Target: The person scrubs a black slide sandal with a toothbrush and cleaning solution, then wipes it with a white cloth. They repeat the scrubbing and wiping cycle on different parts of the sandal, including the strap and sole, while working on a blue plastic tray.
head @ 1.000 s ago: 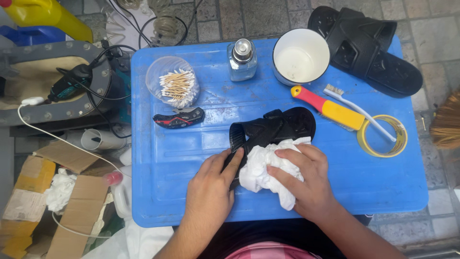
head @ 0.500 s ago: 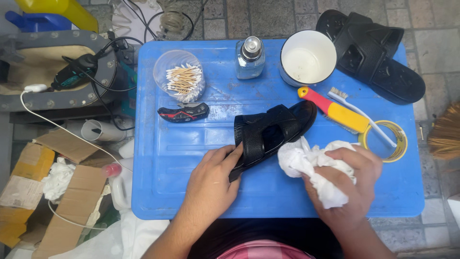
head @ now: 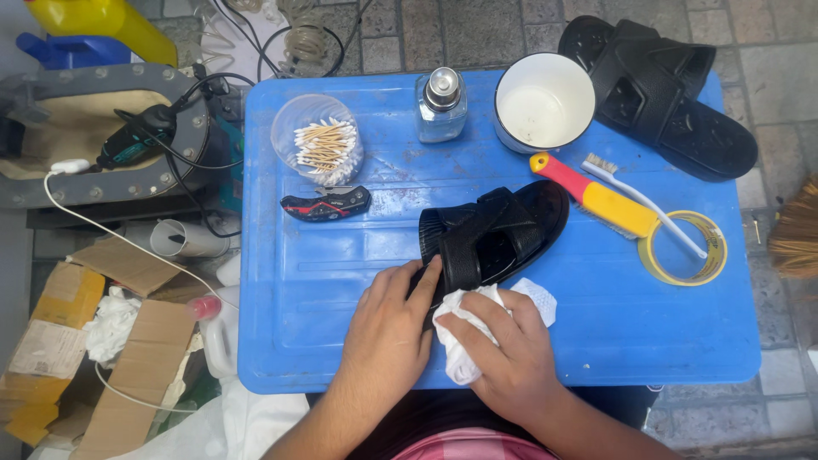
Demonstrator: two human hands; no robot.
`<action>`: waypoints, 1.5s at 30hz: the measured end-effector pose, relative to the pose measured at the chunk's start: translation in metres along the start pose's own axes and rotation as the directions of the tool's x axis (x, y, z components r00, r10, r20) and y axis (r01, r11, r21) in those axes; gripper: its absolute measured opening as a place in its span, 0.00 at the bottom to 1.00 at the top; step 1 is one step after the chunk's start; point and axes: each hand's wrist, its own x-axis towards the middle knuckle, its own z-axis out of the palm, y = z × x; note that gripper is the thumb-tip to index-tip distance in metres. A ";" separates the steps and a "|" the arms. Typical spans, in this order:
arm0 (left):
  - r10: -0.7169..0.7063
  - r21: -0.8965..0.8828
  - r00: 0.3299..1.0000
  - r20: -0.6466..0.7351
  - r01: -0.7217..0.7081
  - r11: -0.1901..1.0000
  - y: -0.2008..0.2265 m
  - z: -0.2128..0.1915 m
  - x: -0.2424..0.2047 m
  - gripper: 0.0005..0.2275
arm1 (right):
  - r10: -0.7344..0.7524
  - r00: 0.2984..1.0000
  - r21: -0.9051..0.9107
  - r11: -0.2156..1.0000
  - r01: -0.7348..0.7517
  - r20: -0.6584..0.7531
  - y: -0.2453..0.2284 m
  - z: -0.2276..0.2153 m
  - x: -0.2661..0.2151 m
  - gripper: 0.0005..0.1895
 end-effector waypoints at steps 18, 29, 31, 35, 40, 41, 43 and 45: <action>0.171 0.065 0.981 0.096 -0.178 0.982 -0.034 0.004 -0.011 0.38 | 0.015 0.967 0.041 0.999 -0.027 0.255 0.039 -0.006 -0.006 0.28; 0.225 0.025 0.969 0.106 -0.228 0.973 -0.040 0.001 -0.009 0.36 | 0.216 0.971 -0.159 0.967 -0.198 0.105 0.089 -0.004 0.040 0.18; 0.227 0.035 0.969 0.093 -0.231 0.972 -0.039 0.000 -0.009 0.36 | 0.221 0.970 -0.226 0.955 -0.193 0.104 0.092 -0.005 0.052 0.17; 0.199 0.010 0.975 0.102 -0.201 0.980 -0.038 0.000 -0.009 0.36 | 0.179 0.980 -0.233 0.960 -0.156 0.083 0.089 -0.011 0.060 0.22; 0.172 -0.019 0.978 0.116 -0.171 0.985 -0.035 -0.003 -0.009 0.36 | 0.138 0.977 -0.086 0.988 -0.125 0.161 0.071 -0.027 0.043 0.28; 0.176 -0.027 0.977 0.117 -0.174 0.984 -0.034 -0.003 -0.009 0.35 | 0.143 0.977 -0.081 0.988 -0.132 0.159 0.068 -0.030 0.039 0.28; 0.160 -0.015 0.979 0.125 -0.159 0.987 -0.031 -0.004 -0.009 0.35 | 0.164 0.975 -0.079 0.985 -0.154 0.151 0.064 -0.035 0.029 0.27; 0.154 -0.005 0.979 0.132 -0.154 0.988 -0.030 -0.003 -0.008 0.35 | 0.139 0.975 -0.052 0.990 -0.132 0.174 0.061 -0.036 0.016 0.29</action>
